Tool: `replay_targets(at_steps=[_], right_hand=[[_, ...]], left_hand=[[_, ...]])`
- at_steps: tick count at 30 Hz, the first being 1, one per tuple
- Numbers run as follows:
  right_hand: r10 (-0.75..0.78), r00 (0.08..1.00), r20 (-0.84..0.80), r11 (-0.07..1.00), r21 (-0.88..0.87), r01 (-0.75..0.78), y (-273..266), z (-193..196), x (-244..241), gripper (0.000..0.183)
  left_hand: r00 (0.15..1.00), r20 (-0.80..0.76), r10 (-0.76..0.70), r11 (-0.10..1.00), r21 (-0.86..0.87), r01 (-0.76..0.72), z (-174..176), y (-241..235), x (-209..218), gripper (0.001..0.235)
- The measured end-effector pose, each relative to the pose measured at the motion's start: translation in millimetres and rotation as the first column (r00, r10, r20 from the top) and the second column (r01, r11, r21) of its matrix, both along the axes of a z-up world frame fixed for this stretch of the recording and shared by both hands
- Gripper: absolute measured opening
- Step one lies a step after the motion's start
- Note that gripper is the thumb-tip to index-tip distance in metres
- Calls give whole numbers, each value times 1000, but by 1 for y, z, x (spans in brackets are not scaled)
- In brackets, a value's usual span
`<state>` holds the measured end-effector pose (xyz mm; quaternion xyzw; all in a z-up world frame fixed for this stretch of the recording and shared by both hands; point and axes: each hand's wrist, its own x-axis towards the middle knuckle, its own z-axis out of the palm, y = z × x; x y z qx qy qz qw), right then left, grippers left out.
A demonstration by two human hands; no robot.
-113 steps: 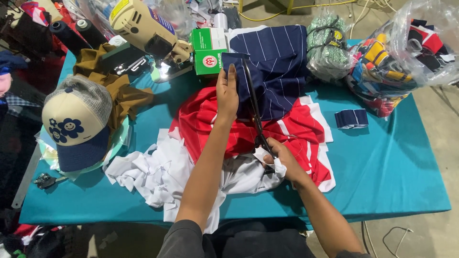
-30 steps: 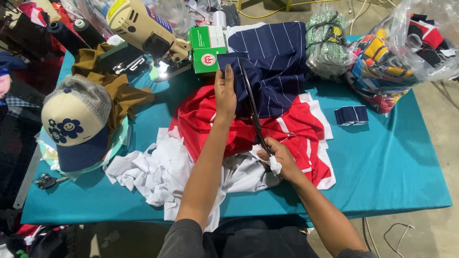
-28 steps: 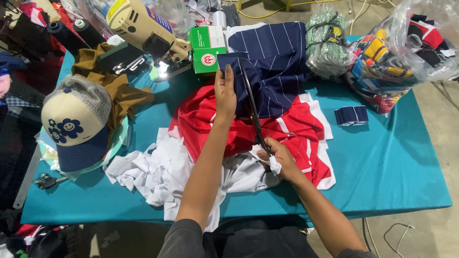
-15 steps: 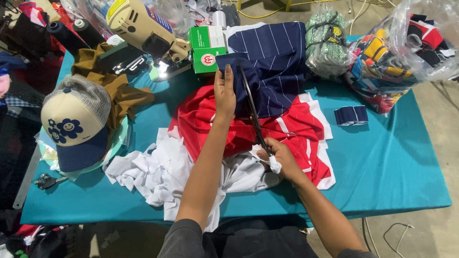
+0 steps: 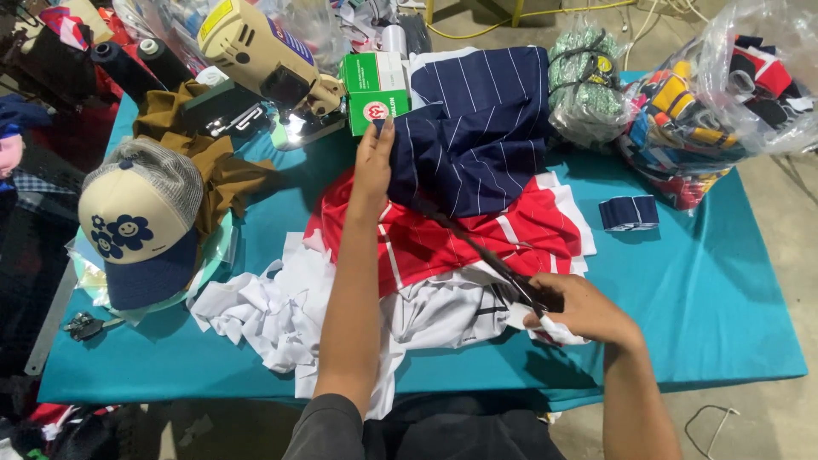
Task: A person uses scissors to cut through various pieces of fabric on a workbench.
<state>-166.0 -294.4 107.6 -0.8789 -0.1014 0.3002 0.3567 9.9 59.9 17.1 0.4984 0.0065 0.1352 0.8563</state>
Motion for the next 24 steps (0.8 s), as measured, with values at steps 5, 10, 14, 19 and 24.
replay_targets(at_steps=[5, 10, 14, 19, 24], right_hand=[[194, 974, 115, 960, -228, -164, 19, 13, 6, 43], [360, 914, 186, 913, -272, -304, 27, 21, 24, 59], [221, 883, 414, 974, -51, -220, 46, 74, 28, 59], [178, 690, 702, 982, -80, -173, 67, 54, 74, 64], [2, 692, 721, 998, -43, 41, 111, 7, 108, 46]], left_hand=[[995, -72, -70, 992, 99, 77, 30, 10, -20, 25], [995, -71, -75, 965, 247, 90, 37, 10, -24, 23], [998, 29, -54, 960, 275, 43, 62, -14, -40, 26], [985, 123, -124, 984, 141, 107, 87, -39, -49, 32], [921, 243, -303, 946, -36, 321, 36, -56, -40, 77]])
